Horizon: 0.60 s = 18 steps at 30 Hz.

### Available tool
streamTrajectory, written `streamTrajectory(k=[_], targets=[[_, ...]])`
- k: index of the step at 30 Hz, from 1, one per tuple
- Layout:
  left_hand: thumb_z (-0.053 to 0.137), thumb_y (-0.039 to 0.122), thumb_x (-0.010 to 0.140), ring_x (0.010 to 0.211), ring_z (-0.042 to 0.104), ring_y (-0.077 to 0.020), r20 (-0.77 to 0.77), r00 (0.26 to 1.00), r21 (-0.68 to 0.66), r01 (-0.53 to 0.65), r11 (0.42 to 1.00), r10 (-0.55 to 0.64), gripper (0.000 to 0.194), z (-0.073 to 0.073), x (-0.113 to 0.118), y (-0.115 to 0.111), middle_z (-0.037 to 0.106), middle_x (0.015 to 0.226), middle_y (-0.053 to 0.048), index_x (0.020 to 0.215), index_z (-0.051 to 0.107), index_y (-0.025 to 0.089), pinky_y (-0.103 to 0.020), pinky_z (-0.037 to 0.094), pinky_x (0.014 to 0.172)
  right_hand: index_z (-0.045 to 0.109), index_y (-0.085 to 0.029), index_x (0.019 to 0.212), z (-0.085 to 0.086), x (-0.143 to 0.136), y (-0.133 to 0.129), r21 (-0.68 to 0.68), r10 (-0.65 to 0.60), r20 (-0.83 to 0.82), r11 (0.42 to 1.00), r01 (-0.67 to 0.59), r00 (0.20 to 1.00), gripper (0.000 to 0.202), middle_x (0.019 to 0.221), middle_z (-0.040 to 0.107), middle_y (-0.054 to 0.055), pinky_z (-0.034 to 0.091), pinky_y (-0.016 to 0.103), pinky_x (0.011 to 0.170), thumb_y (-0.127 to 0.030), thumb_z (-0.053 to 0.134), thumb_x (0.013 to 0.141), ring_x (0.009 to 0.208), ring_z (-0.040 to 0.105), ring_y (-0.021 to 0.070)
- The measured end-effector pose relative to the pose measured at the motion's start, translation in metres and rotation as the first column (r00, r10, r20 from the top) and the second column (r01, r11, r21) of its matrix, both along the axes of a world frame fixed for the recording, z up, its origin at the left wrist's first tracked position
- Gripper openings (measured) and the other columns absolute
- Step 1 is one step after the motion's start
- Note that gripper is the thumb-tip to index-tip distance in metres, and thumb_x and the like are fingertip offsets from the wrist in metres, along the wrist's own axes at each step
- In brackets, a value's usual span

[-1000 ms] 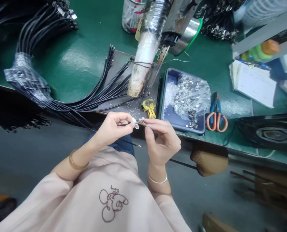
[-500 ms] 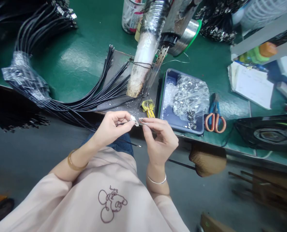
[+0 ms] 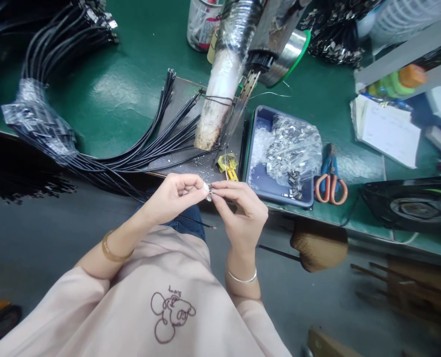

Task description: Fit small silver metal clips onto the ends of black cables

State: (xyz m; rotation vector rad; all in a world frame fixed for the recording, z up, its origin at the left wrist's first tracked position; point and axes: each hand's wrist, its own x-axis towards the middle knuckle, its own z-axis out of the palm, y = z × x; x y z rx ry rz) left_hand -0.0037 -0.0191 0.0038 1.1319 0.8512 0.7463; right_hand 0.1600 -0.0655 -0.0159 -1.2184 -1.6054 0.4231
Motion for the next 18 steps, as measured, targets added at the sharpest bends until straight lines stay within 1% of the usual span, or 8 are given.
streamTrajectory(k=[5, 8, 12, 15, 18], targets=[[0.073, 0.037, 0.077, 0.053, 0.033, -0.0062, -0.007, 1.0, -0.011, 0.015, 1.0, -0.015, 0.03, 0.0001, -0.0002, -0.0005, 0.042, 0.056, 0.006, 0.064, 0.057, 0.015, -0.02, 0.028, 0.051, 0.075, -0.025, 0.09, 0.0005, 0.0007, 0.0009, -0.032, 0.009, -0.011, 0.999, -0.01, 1.0, 0.013, 0.092, 0.079, 0.001, 0.063, 0.032, 0.076, -0.012, 0.072, 0.089, 0.087, 0.075, 0.0166], [0.074, 0.036, 0.076, 0.054, 0.035, -0.0069, -0.019, 1.0, -0.001, 0.008, 1.0, -0.008, 0.029, -0.002, 0.0, -0.002, 0.044, 0.057, 0.005, 0.065, 0.057, 0.015, -0.02, 0.03, 0.052, 0.075, -0.025, 0.09, 0.0001, 0.0006, 0.0015, 0.004, -0.007, 0.01, 1.0, 0.007, 1.0, 0.013, 0.091, 0.079, 0.001, 0.063, 0.033, 0.076, -0.012, 0.072, 0.088, 0.085, 0.075, 0.0169], [0.07, 0.032, 0.079, 0.056, 0.038, -0.0077, -0.03, 1.0, 0.033, 0.001, 0.999, 0.0, 0.023, -0.0045, -0.0012, -0.0031, 0.047, 0.06, 0.004, 0.068, 0.058, 0.015, -0.02, 0.032, 0.054, 0.075, -0.025, 0.09, 0.0006, 0.0005, 0.0021, 0.037, -0.019, 0.05, 0.999, 0.017, 0.999, 0.014, 0.091, 0.079, 0.0, 0.063, 0.033, 0.078, -0.012, 0.072, 0.088, 0.085, 0.075, 0.0168], [0.069, 0.032, 0.078, 0.055, 0.037, -0.0077, -0.042, 0.999, 0.041, 0.013, 0.999, -0.012, 0.023, -0.0034, -0.0022, -0.0022, 0.045, 0.059, 0.004, 0.067, 0.058, 0.015, -0.02, 0.03, 0.052, 0.076, -0.025, 0.089, 0.0021, 0.001, 0.0018, 0.036, -0.021, 0.071, 0.999, 0.019, 0.997, 0.013, 0.091, 0.079, 0.001, 0.063, 0.034, 0.079, -0.013, 0.071, 0.089, 0.085, 0.075, 0.0177], [0.07, 0.032, 0.077, 0.054, 0.034, -0.0074, -0.039, 0.999, 0.036, 0.037, 0.999, -0.035, 0.023, -0.002, -0.003, -0.0013, 0.043, 0.057, 0.005, 0.065, 0.06, 0.015, -0.02, 0.028, 0.051, 0.076, -0.025, 0.089, 0.0035, 0.0021, 0.0013, 0.004, -0.002, 0.047, 1.0, 0.001, 0.999, 0.013, 0.092, 0.079, 0.001, 0.064, 0.033, 0.078, -0.013, 0.07, 0.089, 0.085, 0.075, 0.0176]])
